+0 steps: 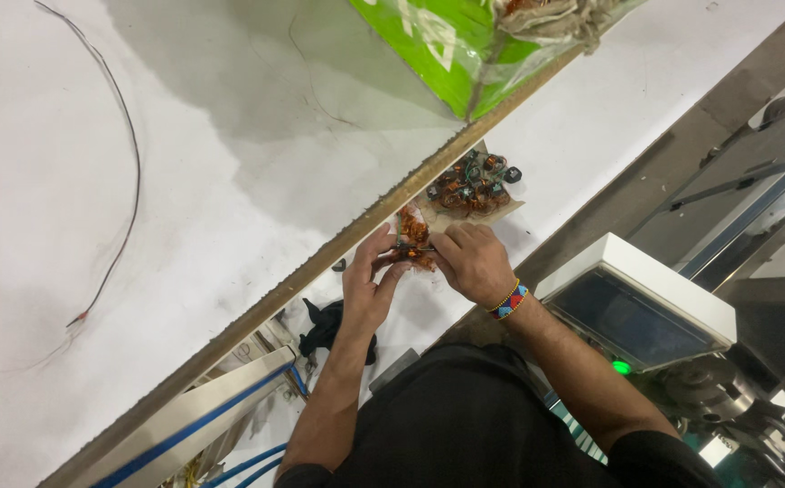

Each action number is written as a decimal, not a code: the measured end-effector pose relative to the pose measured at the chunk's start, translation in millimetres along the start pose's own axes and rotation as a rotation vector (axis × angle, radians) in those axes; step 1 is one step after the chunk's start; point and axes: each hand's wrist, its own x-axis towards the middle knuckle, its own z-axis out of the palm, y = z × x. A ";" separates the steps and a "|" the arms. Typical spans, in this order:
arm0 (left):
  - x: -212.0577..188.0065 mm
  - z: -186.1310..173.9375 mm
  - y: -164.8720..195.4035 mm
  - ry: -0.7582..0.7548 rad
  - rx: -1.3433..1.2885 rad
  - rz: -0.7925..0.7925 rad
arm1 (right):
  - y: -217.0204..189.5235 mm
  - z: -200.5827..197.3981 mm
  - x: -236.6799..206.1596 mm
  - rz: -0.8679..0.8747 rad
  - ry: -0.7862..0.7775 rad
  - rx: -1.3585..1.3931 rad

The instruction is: The person operates a multi-spindle coil winding machine in a factory. They load copper wire and bobbins onto the machine spindles, pull the red-handled lever to run the winder, trim wire ends with scissors, and place finished wound coils onto a paper sheet on the workbench.

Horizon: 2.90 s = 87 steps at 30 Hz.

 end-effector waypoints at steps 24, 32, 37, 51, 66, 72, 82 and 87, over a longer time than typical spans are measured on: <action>-11.9 0.2 -14.4 -0.345 -0.854 -0.535 | 9.6 -11.5 -25.4 -0.096 0.012 0.182; -7.9 28.6 -61.2 0.075 -0.997 -0.643 | 15.9 20.8 -39.0 -0.136 -0.017 0.073; 24.4 13.3 -102.4 0.407 -0.928 -0.581 | 29.9 59.0 -38.7 -0.008 -0.084 0.021; 6.0 11.8 -60.8 0.010 0.294 -0.096 | 55.2 98.2 -29.8 0.483 -0.135 0.575; 8.2 38.5 -46.6 -0.095 0.708 0.180 | 71.8 101.0 -69.3 0.688 -0.069 0.972; 0.7 44.0 -48.5 -0.022 0.740 0.244 | 63.9 117.9 -78.2 0.673 0.054 0.611; 2.6 31.3 -66.4 0.027 0.458 -0.054 | 81.2 93.8 -81.7 0.916 -0.028 0.956; 16.9 39.5 -89.6 0.096 0.637 0.197 | 68.2 100.3 -75.6 0.978 0.001 1.071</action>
